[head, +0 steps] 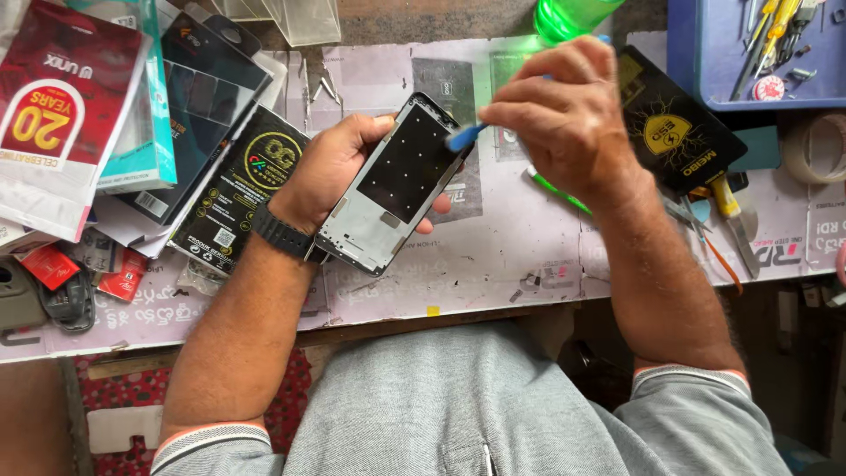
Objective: The person cleans the interior frame of a disassembled mobile phone using a blue plastic tool and a toothbrush, applying liquid from a green bottle.
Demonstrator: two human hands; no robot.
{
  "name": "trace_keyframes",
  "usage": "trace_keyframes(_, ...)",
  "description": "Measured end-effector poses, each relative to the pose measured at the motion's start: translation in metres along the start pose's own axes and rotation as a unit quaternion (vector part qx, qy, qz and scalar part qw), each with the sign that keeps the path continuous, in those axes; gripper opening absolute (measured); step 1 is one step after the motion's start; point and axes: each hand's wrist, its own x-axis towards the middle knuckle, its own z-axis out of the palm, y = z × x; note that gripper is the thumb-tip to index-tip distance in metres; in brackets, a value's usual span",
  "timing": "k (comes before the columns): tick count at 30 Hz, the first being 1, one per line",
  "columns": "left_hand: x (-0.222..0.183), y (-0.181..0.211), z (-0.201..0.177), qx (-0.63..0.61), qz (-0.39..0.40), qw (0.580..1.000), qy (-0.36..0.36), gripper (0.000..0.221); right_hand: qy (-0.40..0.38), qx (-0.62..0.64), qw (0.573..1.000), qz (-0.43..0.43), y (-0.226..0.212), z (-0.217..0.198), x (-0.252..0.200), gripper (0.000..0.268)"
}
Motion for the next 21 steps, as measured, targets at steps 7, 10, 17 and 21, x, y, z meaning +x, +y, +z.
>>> trace_keyframes(7,0.000,-0.003,0.005,0.010,-0.027,1.000,-0.009,0.053,0.018,0.011,1.000,-0.006,0.009,0.006,-0.002,0.023)
trace_keyframes(10,0.000,-0.003,0.003,-0.002,-0.022,0.999,-0.025,0.053,0.000,0.011,1.000,0.008,0.009,-0.001,-0.003,0.022)
trace_keyframes(17,0.001,-0.002,-0.001,0.025,-0.027,0.999,-0.036,0.053,0.000,0.033,0.999,-0.002,0.008,0.004,0.000,0.023)
trace_keyframes(21,-0.001,-0.004,-0.002,0.001,-0.020,0.999,-0.033,0.052,-0.007,0.027,1.000,0.009,0.010,-0.005,0.000,0.015)
